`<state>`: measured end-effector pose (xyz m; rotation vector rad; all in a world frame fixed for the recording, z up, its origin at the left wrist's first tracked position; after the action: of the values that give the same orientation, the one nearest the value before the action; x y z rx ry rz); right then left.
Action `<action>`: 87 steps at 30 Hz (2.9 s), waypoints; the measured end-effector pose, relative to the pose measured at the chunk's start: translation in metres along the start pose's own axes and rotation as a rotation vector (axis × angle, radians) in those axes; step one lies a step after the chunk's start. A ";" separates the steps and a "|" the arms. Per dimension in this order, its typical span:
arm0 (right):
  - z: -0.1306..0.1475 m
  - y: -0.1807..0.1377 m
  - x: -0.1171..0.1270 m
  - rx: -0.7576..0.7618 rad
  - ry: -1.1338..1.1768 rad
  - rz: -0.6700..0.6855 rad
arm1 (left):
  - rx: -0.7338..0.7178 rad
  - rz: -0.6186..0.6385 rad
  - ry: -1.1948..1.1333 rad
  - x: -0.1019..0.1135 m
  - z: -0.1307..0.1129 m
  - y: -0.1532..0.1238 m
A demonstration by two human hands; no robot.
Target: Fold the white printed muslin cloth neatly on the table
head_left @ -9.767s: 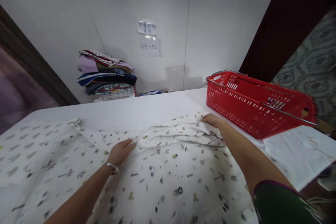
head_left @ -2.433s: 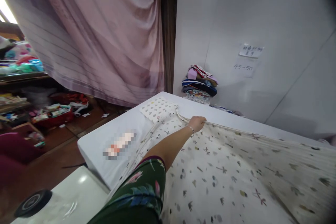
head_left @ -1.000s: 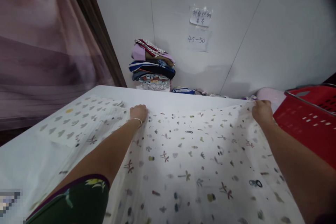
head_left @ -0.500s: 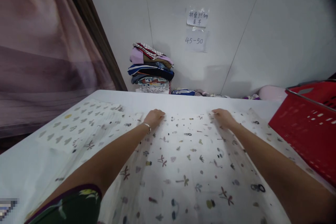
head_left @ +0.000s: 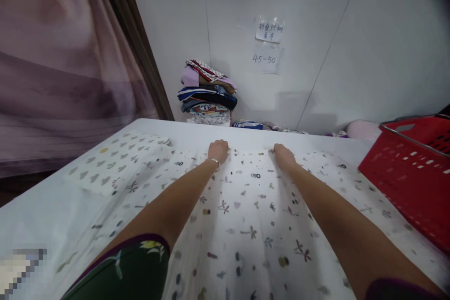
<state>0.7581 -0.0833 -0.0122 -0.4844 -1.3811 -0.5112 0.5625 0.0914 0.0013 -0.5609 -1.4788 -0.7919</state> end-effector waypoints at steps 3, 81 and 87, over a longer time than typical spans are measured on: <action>0.000 0.006 -0.003 -0.055 0.008 -0.005 | 0.025 0.004 0.007 -0.003 -0.003 0.010; 0.277 -0.251 -0.064 0.424 0.184 0.118 | 0.174 0.014 0.046 0.050 0.213 -0.241; 0.288 -0.317 -0.067 0.550 0.291 0.178 | -0.010 0.053 -0.031 0.029 0.126 -0.308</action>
<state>0.3318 -0.1591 -0.0339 -0.0758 -1.1224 -0.0401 0.2455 -0.0140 -0.0064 -0.6202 -1.4825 -0.7526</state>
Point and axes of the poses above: each hand's wrist, its own y-axis towards the middle knuckle, its own x-axis out of the back of the hand, z = x × y, the point moved 7 cm from there along y, towards the middle knuckle, and after that the axes turned 6 degrees about y, right-handed, at the moved point
